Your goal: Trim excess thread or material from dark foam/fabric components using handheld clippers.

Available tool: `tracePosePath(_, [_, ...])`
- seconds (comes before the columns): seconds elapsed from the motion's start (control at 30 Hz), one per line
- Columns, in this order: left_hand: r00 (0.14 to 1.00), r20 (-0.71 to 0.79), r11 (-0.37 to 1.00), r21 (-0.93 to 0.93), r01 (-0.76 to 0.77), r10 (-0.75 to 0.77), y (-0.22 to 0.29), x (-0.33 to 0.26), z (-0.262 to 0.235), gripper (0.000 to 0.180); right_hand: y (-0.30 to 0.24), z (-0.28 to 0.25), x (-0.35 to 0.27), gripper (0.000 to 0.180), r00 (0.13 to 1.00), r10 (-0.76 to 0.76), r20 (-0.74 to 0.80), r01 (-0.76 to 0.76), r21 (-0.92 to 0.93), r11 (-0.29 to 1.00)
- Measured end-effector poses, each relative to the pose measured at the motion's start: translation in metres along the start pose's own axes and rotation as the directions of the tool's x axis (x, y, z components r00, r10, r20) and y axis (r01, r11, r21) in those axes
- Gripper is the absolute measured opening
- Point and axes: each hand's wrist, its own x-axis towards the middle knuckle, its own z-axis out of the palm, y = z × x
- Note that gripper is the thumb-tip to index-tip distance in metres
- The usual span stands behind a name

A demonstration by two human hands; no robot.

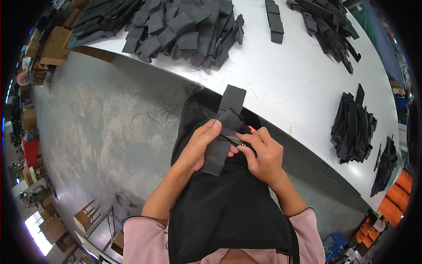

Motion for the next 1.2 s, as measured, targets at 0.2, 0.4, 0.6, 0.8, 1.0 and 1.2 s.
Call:
tracePosePath(0.2, [0.999,-0.016,0.996,0.079,-0.034,0.035,-0.005,0.004,-0.002,0.034,0.003,-0.01,0.004,0.018,0.978,0.121,0.171,-0.174,0.336,0.926])
tracePosePath(0.4, [0.987,0.036,0.977,0.141,-0.16,0.156,-0.004,0.004,0.0,0.033,0.003,-0.015,0.001,0.02,0.906,0.422,-0.045,-0.374,0.384,0.844])
tracePosePath(0.6, [0.983,0.075,0.971,0.158,-0.178,0.168,-0.008,-0.002,0.009,0.043,0.009,0.001,0.014,0.022,0.954,0.217,-0.206,-0.18,0.184,0.966])
tracePosePath(0.8, [0.986,0.073,0.983,0.103,-0.154,0.147,-0.007,-0.006,0.011,0.041,0.009,0.006,0.013,0.024,0.97,-0.003,-0.243,-0.027,-0.119,0.993])
tracePosePath(1.0, [0.983,0.094,0.983,0.087,-0.164,0.155,-0.01,-0.005,0.01,0.042,0.005,0.002,0.012,0.022,0.939,0.108,-0.327,-0.083,0.09,0.992])
tracePosePath(1.2, [0.976,0.092,0.97,0.124,-0.209,0.199,-0.013,-0.005,0.009,0.046,0.004,0.0,0.015,0.02,0.948,0.053,-0.313,-0.038,0.054,0.998])
